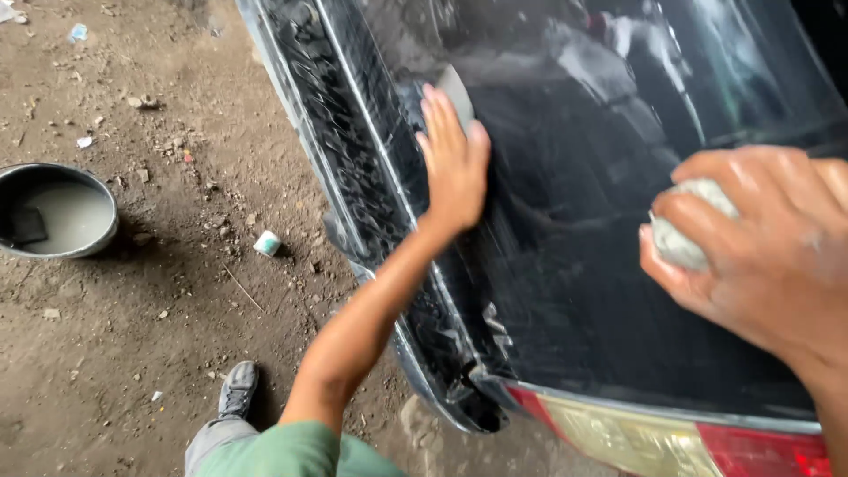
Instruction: The person scrubs the rear bumper of a black car using a sanding block and a cloth. They repeatedly wipe the surface to remove dirt and residue, focusing on the lower bumper area and the trim around the taillight.
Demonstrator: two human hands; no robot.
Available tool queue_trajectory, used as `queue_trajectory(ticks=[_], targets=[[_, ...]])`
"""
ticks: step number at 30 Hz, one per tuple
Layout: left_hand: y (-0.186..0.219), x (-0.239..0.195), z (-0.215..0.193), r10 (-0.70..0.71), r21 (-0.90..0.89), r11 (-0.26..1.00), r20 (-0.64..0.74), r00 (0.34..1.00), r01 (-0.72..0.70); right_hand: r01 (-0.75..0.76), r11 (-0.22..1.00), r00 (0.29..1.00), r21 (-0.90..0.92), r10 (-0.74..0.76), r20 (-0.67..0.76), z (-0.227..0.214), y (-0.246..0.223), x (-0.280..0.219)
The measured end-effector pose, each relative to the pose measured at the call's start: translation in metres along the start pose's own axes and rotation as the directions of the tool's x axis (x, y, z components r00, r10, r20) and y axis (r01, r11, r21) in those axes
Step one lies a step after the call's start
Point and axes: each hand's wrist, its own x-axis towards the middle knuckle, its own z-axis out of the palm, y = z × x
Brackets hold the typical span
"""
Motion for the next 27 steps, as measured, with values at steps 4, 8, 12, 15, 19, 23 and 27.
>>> queue_trajectory(ticks=[4,8,12,15,19,23,27], targets=[[0.04,-0.064,0.017,0.115,0.101,0.989,-0.069,0.991,-0.107,0.036,0.996,0.997,-0.087,-0.041,-0.062,0.0,0.001,0.006],[0.064,-0.175,0.024,0.222,-0.053,0.974,0.06,0.973,-0.219,0.041,0.996,0.998,-0.082,-0.044,-0.045,-0.005,0.006,-0.004],[0.017,-0.076,0.029,0.135,0.011,0.991,0.052,0.989,-0.136,0.059,0.994,0.997,-0.088,-0.063,-0.049,-0.006,0.007,0.001],[0.007,-0.045,0.034,0.132,0.444,0.887,0.026,0.991,-0.13,0.056,0.992,0.998,-0.111,-0.058,-0.017,-0.002,0.005,-0.003],[0.076,-0.137,0.023,0.152,0.047,0.987,0.063,0.986,-0.155,0.023,0.978,1.0,-0.209,-0.026,-0.014,-0.009,0.005,-0.005],[0.05,-0.083,0.02,0.248,0.007,0.968,0.152,0.957,-0.252,-0.013,0.982,0.999,-0.188,0.004,-0.05,-0.001,0.016,-0.014],[0.021,-0.018,0.025,0.136,0.456,0.879,0.044,0.99,-0.141,-0.017,0.974,0.999,-0.226,0.009,-0.038,0.0,0.012,-0.011]])
